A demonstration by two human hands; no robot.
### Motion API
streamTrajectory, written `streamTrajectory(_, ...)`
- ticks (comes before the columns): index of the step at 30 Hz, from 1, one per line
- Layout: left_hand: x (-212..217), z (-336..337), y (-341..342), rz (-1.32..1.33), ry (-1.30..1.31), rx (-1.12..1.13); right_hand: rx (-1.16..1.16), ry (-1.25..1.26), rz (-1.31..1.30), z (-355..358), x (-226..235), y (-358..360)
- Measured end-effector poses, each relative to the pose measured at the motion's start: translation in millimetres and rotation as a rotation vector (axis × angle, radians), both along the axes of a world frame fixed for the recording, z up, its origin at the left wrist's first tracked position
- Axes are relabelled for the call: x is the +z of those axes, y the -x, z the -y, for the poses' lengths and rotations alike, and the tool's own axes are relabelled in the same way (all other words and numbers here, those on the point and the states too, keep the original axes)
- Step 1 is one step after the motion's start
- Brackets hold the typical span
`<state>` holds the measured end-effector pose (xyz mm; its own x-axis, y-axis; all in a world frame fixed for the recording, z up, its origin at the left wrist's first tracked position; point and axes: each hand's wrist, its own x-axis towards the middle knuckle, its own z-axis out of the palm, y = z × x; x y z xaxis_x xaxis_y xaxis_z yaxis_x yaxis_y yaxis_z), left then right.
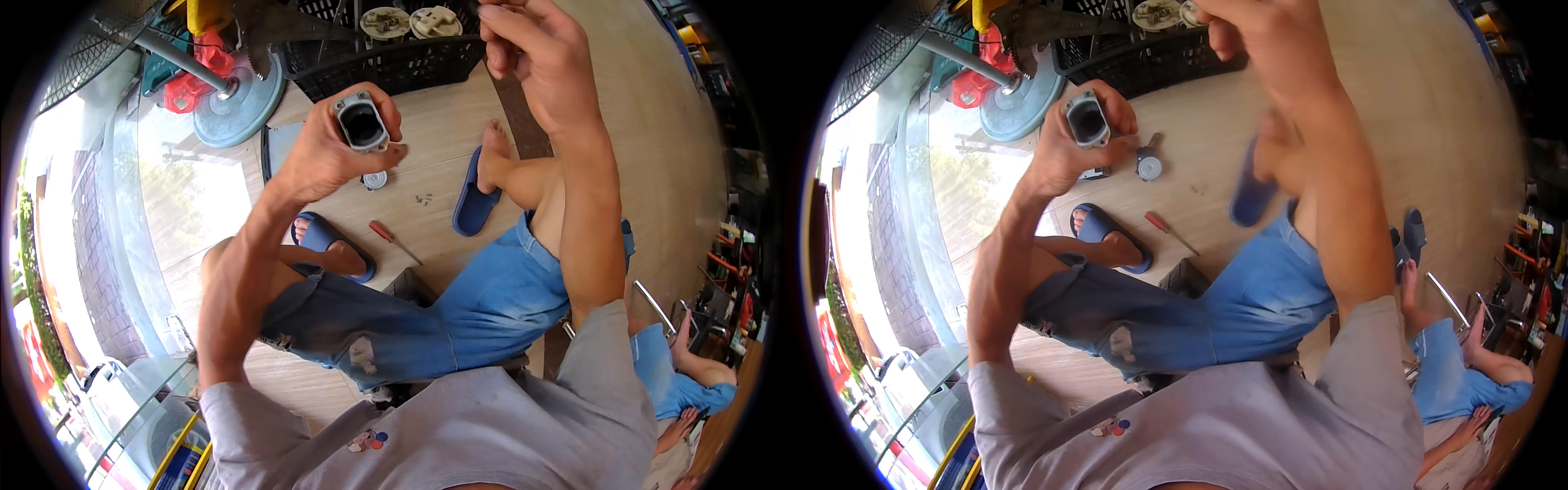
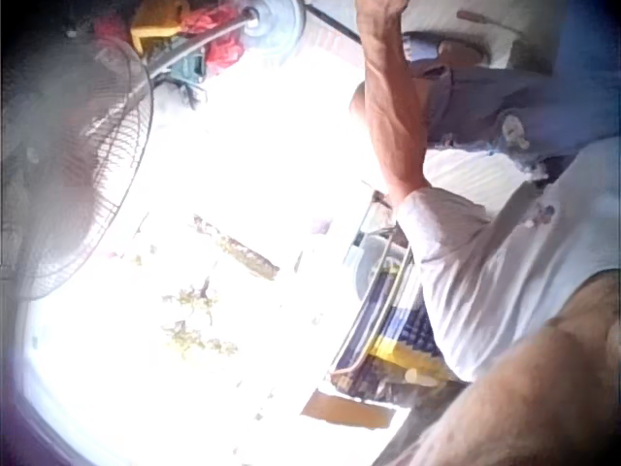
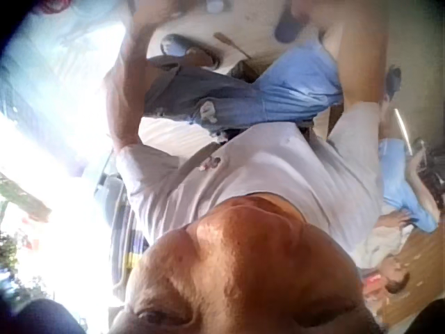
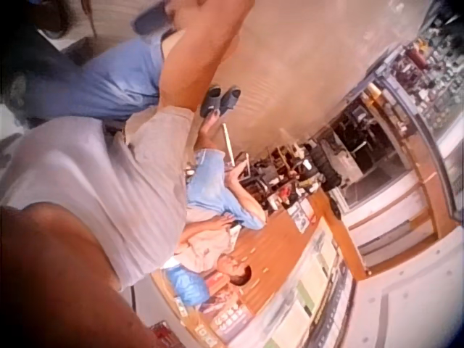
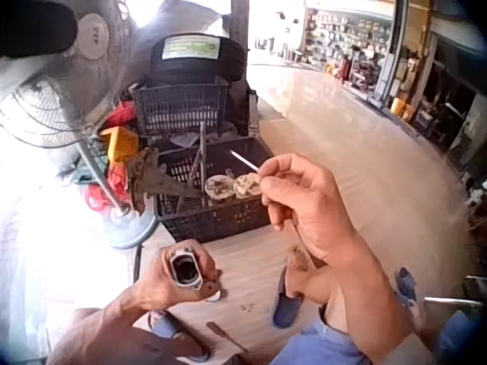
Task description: The person disassembles a small electric motor while sitting on the floor, using a screwdriver to pry out internal components and wires from the housing.
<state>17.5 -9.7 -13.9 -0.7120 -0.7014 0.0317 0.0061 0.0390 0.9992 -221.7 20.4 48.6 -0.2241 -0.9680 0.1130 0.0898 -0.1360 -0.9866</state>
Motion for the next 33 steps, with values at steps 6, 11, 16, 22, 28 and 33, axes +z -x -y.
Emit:
streamTrajectory(6,-11.0,-7.1,-5.1,-0.026,0.067,0.069,0.414,0.115,0.138,-14.1,-1.1,5.4)
streamTrajectory(11,-4.1,-6.5,-10.0,-0.082,0.221,0.147,0.454,0.175,0.044,-21.0,6.3,-6.7)
streamTrajectory(16,-1.5,-0.9,-5.3,-0.175,0.106,0.279,0.114,-0.076,-0.143,-26.1,13.7,-33.9)
streamTrajectory(22,5.3,3.8,-1.5,-0.181,0.195,0.297,0.251,0.208,0.148,-22.9,5.2,-31.7)
streamTrajectory(28,4.9,-1.3,2.5,-0.053,0.090,0.224,0.257,0.347,-0.279,-31.7,-3.8,-33.8)
streamTrajectory(33,1.0,-4.1,6.4,-0.034,0.116,0.180,0.332,0.369,-0.392,-32.4,-6.3,-38.1)
